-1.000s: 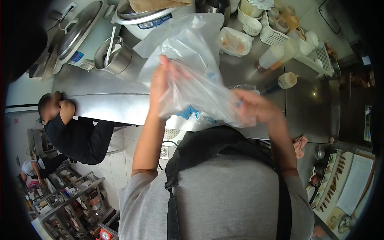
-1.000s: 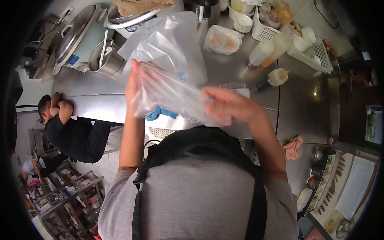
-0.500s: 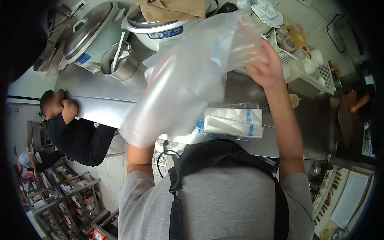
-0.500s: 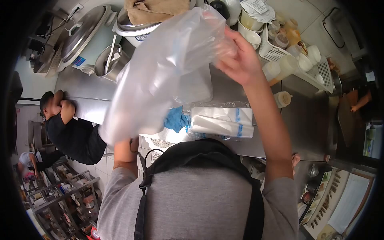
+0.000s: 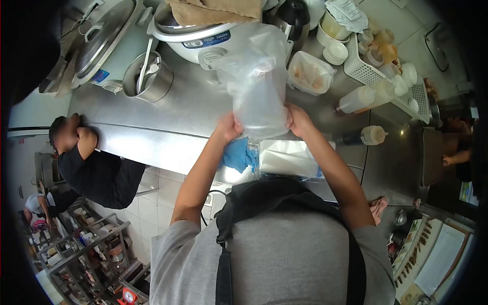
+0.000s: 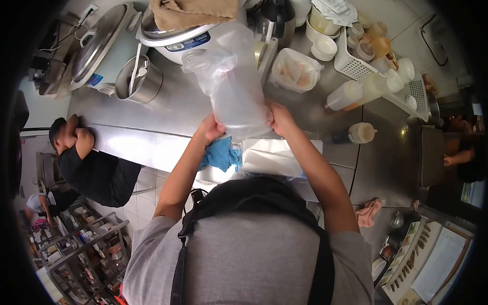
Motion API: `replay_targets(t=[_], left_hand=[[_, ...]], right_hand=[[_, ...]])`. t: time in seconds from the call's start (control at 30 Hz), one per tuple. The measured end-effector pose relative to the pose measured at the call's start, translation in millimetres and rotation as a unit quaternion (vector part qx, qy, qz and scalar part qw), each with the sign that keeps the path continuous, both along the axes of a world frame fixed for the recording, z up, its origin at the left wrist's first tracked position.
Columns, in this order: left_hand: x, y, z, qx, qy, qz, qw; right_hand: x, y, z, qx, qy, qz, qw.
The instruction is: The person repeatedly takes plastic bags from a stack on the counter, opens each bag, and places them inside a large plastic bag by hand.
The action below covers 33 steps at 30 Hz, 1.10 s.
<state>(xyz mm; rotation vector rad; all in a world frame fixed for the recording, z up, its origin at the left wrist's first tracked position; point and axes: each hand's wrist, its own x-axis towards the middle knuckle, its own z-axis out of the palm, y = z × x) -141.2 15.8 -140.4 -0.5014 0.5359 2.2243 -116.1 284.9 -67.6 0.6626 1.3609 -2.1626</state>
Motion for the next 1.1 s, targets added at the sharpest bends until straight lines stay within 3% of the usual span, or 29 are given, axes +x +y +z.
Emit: replay_targets(t=[0.1,0.2,0.3,0.33,0.37,0.4,0.43,0.5,0.7,0.8,0.9,0.93,1.1], left_hand=[[6,-13,-22,0.146,0.081,-0.047,0.985],[34,26,91,-0.196,0.041,0.100,0.975],[47,30,102,-0.195,0.079,0.156,0.965],[46,29,78,-0.360,0.188,0.115,0.907],[45,26,33,-0.508,0.289,0.068,0.809],[48,24,8,-0.633,0.378,0.018,0.675],[51,27,15,-0.676,0.393,-0.049,0.622],[52,38,45,-0.741,0.418,-0.177,0.495],[64,16,74,-0.762,0.506,0.065,0.398],[100,13,115,-0.732,0.462,0.115,0.487],[132,35,123,-0.650,0.586,0.033,0.482],[135,46,123,-0.598,0.666,0.002,0.447],[136,91,100,-0.602,0.701,-0.094,0.372]], right_hand=[[11,2,-31,0.048,-0.048,-0.084,0.994],[20,10,-2,-0.094,0.099,-0.137,0.981],[34,5,43,0.024,0.186,-0.115,0.975],[35,3,37,0.188,0.248,-0.057,0.949],[35,1,22,0.346,0.300,0.004,0.889],[38,-2,1,0.490,0.338,0.065,0.801],[42,-3,-32,0.534,0.329,0.096,0.773],[41,-9,-32,0.533,0.333,0.096,0.772],[80,17,38,0.485,0.348,0.040,0.802],[125,49,50,0.514,0.367,0.034,0.775],[164,62,46,0.586,0.410,0.035,0.698],[173,64,42,0.614,0.425,0.032,0.665],[187,70,9,0.638,0.397,0.072,0.655]])
